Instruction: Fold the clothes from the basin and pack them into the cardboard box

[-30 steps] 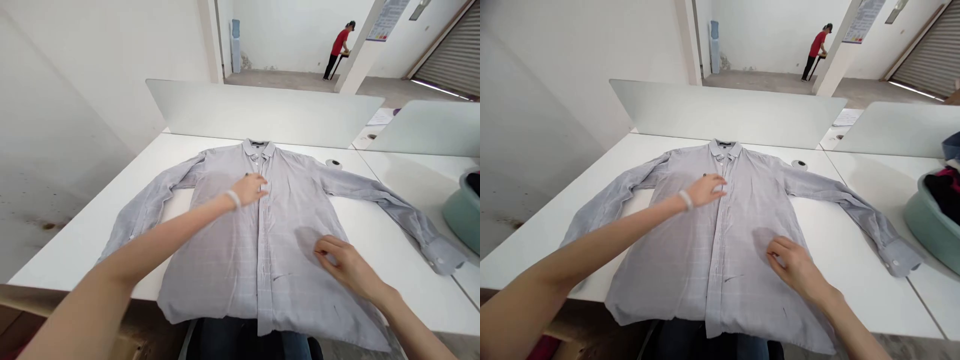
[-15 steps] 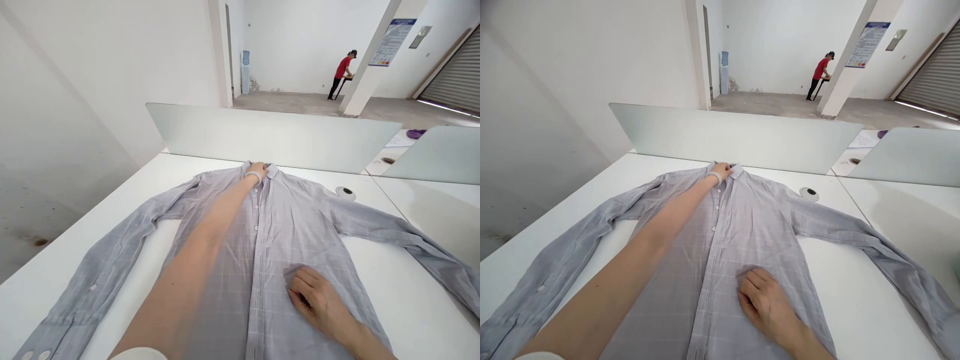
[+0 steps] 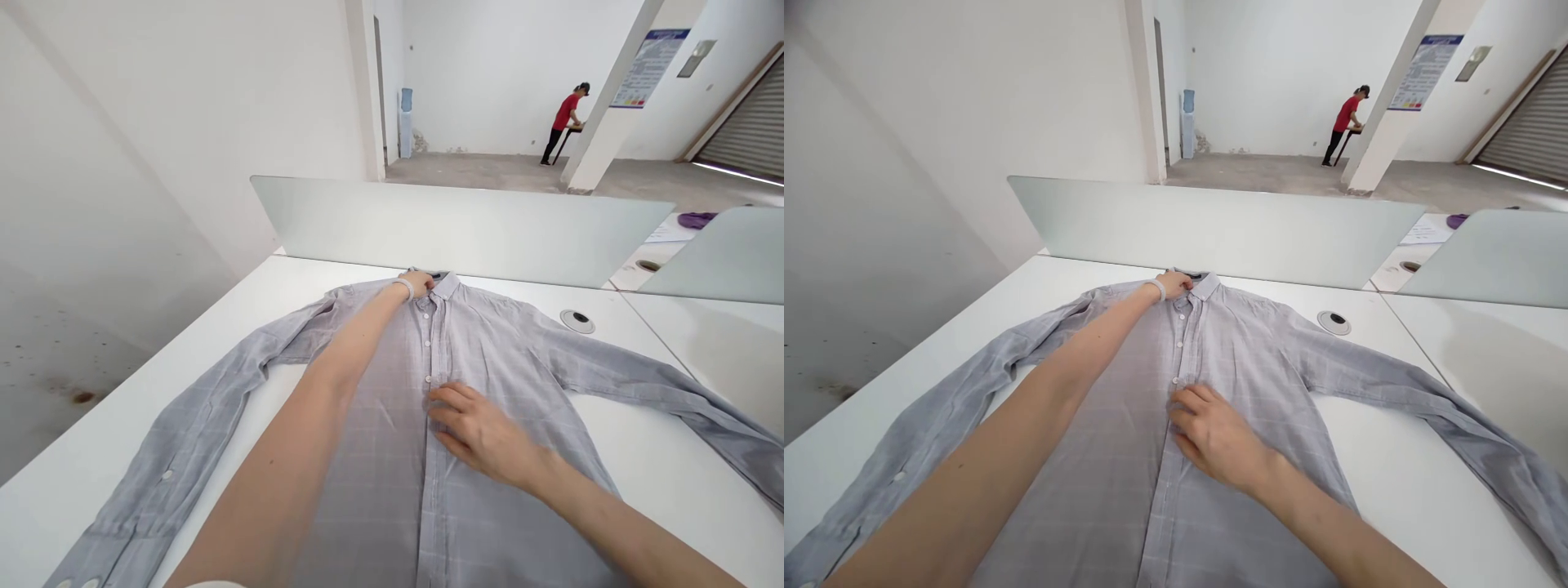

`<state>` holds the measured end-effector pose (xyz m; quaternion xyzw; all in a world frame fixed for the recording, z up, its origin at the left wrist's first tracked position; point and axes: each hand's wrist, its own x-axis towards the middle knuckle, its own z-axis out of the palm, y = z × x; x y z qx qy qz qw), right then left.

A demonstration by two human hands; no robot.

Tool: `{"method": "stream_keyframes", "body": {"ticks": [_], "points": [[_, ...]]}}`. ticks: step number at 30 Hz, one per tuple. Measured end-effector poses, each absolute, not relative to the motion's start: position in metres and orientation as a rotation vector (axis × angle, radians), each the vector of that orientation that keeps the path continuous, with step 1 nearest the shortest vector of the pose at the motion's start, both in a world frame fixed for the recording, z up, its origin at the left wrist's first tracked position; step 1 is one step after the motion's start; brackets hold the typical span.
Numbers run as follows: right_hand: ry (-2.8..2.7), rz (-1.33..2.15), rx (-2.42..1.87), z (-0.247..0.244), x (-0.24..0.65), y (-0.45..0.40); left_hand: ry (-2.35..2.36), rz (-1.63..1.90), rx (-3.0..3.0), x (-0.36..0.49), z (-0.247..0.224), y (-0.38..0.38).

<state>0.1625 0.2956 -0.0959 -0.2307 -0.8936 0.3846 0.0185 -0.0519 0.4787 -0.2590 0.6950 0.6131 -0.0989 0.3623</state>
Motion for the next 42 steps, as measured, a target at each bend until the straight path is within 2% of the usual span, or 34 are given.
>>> {"method": "stream_keyframes", "body": {"ticks": [4, 9, 19, 29, 34, 37, 42], "points": [[-2.746, 1.094, -0.718, -0.118, 0.154, 0.280, 1.495, -0.325, 1.928, -0.063, -0.251, 0.478], [-2.676, 1.087, -0.743, -0.121, 0.160, 0.272, 1.441, -0.338, 2.040, -0.058, -0.249, 0.484], [-2.651, 1.156, -0.725, -0.119, 0.157, 0.274, 1.485, -0.240, 2.101, -0.044, -0.278, 0.485], [-2.649, 1.210, -0.729, -0.121, 0.158, 0.274, 1.631, 0.016, 2.129, -0.048, -0.275, 0.452], [-2.622, 1.297, -0.742, -0.116, 0.163, 0.281, 1.533, -0.154, 2.066, -0.039, -0.281, 0.437], [-2.581, 1.212, -0.921, -0.108, 0.192, 0.299, 1.577, -0.137, 2.062, -0.035, -0.275, 0.438], [-2.453, 0.703, -1.662, -0.091, 0.310, 0.333, 1.633, -0.037, 2.102, -0.024, -0.253, 0.430]]}}
